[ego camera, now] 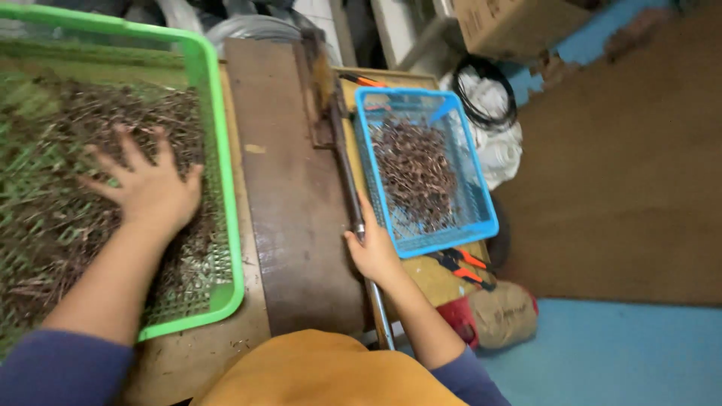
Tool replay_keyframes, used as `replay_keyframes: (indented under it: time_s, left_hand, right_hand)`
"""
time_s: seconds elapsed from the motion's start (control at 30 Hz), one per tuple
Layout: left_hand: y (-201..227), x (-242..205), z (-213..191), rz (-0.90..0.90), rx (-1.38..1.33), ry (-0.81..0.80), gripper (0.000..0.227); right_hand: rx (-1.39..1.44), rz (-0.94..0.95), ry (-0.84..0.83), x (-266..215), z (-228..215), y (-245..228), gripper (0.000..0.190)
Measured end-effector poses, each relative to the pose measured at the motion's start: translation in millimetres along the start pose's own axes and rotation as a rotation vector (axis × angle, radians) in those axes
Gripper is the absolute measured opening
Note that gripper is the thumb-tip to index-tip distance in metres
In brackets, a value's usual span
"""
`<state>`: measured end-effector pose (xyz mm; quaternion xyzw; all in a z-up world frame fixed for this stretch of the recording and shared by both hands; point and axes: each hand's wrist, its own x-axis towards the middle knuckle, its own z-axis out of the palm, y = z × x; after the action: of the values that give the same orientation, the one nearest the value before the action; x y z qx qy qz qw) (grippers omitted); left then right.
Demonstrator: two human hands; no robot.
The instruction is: Using a manual lever-action jig to pry or process small metal pins from a basket.
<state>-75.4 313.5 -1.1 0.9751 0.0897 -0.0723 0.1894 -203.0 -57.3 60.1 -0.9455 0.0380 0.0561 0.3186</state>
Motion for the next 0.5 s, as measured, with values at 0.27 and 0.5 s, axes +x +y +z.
replay_keyframes:
  time_s: [0.27, 0.5]
  left_hand:
    - [20.5, 3.3, 70.1, -0.144, 0.064, 0.02, 0.065]
    - [29.5, -13.4, 41.3, -0.108, -0.022, 0.032, 0.061]
  right_hand:
    - [0.092, 0.077, -0.075, 2.6, 1.5, 0.4, 0.093]
    - [0.118, 0.078, -0.037, 7.9, 9.3, 17.5, 0.095]
